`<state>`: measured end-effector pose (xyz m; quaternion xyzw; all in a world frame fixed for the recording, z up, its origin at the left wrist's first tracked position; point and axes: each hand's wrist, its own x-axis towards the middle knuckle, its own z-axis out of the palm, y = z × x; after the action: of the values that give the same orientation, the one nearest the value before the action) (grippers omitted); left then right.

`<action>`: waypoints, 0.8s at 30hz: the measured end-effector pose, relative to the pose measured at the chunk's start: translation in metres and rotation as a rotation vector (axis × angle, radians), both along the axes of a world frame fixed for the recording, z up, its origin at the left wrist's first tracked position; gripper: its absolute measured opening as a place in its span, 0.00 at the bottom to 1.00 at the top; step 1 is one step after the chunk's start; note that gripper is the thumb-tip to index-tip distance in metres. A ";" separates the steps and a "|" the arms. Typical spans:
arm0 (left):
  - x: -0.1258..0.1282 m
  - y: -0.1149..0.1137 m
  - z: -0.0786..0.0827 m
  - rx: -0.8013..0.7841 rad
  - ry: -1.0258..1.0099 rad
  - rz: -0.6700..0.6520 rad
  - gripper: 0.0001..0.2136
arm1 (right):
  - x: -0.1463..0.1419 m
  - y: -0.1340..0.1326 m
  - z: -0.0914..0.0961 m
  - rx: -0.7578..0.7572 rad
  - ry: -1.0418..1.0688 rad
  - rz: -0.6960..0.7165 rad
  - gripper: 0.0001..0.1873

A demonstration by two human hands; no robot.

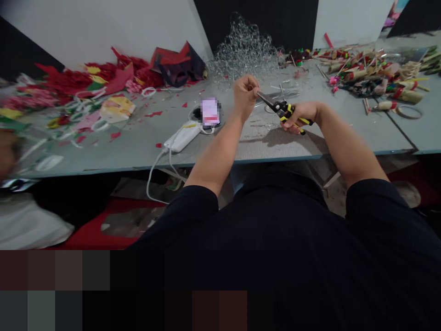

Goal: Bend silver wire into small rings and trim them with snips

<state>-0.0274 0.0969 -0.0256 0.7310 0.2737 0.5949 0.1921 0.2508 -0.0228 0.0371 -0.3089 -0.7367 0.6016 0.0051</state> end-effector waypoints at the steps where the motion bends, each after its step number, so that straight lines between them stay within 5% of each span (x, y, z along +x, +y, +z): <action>1: 0.001 0.000 0.000 -0.021 -0.027 -0.052 0.50 | 0.000 0.003 -0.004 -0.025 0.025 0.047 0.44; 5: 0.001 -0.012 0.005 -0.191 -0.068 -0.266 0.49 | -0.002 0.000 -0.005 0.012 0.036 0.058 0.44; 11: -0.013 -0.052 0.019 -0.435 -0.006 -0.299 0.35 | -0.013 -0.033 0.027 0.353 -0.412 -0.484 0.34; 15: -0.021 -0.065 0.030 -0.498 0.063 -0.377 0.41 | -0.016 -0.039 0.036 0.381 -0.448 -0.569 0.36; 20: -0.017 -0.061 0.034 -0.528 0.113 -0.230 0.42 | -0.007 -0.026 0.032 0.400 -0.470 -0.574 0.35; 24: -0.011 -0.068 0.032 -0.481 0.122 0.027 0.33 | -0.002 -0.007 0.018 0.627 -0.530 -0.686 0.25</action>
<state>-0.0381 0.0291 0.0063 0.6952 0.4280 0.4698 0.3358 0.2491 -0.0298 0.0555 -0.6570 -0.7137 0.2178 0.1076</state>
